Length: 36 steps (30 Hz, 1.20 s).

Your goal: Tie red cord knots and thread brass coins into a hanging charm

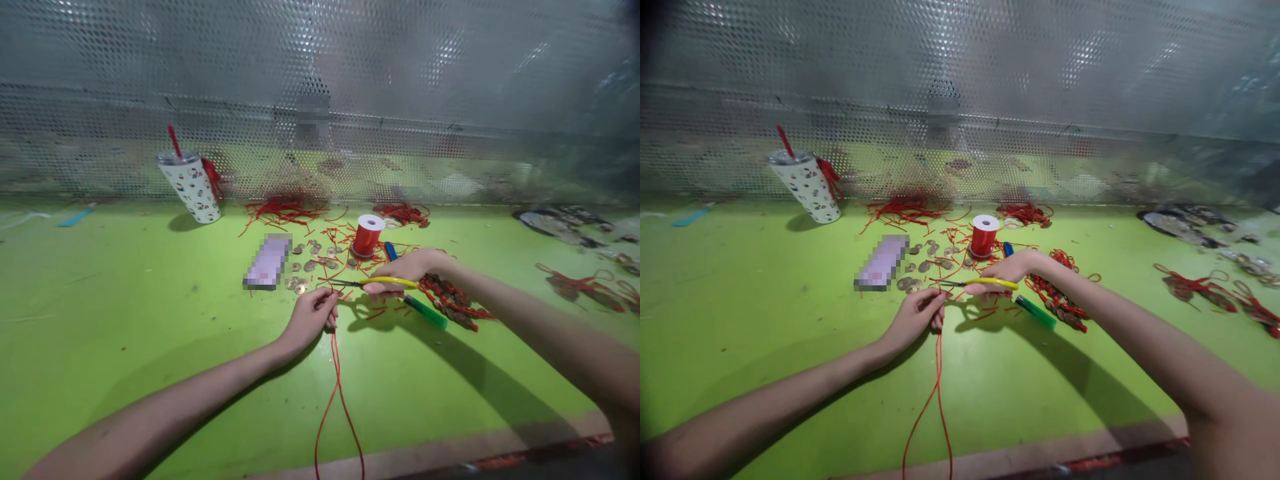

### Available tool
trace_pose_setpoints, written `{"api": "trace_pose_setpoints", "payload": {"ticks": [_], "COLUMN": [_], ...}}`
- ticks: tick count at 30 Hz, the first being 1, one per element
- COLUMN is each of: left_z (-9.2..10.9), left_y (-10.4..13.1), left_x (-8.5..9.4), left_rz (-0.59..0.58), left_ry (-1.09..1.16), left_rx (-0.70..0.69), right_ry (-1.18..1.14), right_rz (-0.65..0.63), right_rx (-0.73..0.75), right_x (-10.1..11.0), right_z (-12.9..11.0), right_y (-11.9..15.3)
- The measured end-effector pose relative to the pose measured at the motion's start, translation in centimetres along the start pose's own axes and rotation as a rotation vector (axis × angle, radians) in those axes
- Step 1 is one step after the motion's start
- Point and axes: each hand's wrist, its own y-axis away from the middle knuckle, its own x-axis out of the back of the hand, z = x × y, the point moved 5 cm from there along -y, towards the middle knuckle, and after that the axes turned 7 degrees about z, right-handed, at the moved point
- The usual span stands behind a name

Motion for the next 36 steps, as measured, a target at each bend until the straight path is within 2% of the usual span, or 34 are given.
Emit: {"api": "trace_pose_setpoints", "payload": {"ticks": [1, 4, 6, 13, 23, 32, 36], "left_z": [0.0, -0.1, 0.0, 0.5, 0.6, 0.8, 1.0], "left_y": [0.0, 0.0, 0.1, 0.2, 0.2, 0.3, 0.3], "left_x": [0.0, 0.0, 0.0, 0.0, -0.1, 0.1, 0.1], "left_rz": [0.003, 0.005, 0.002, 0.007, -0.019, -0.011, -0.032], "left_ry": [-0.002, -0.014, -0.019, -0.047, -0.114, -0.150, -0.201], "left_rx": [0.001, -0.001, 0.006, 0.014, -0.022, -0.051, -0.093], "right_ry": [-0.038, -0.185, -0.208, -0.149, -0.151, -0.154, -0.160], "right_rz": [-0.080, -0.481, -0.584, -0.495, -0.450, -0.370, -0.355], "right_rx": [0.006, 0.034, 0.063, 0.149, 0.236, 0.166, 0.184], "right_x": [-0.4, -2.4, -3.0, -3.6, -4.3, -4.9, -5.2], "right_z": [0.1, 0.0, 0.0, 0.6, 0.4, 1.5, 1.7], "right_y": [-0.2, 0.1, 0.3, -0.3, -0.4, -0.2, 0.2]}}
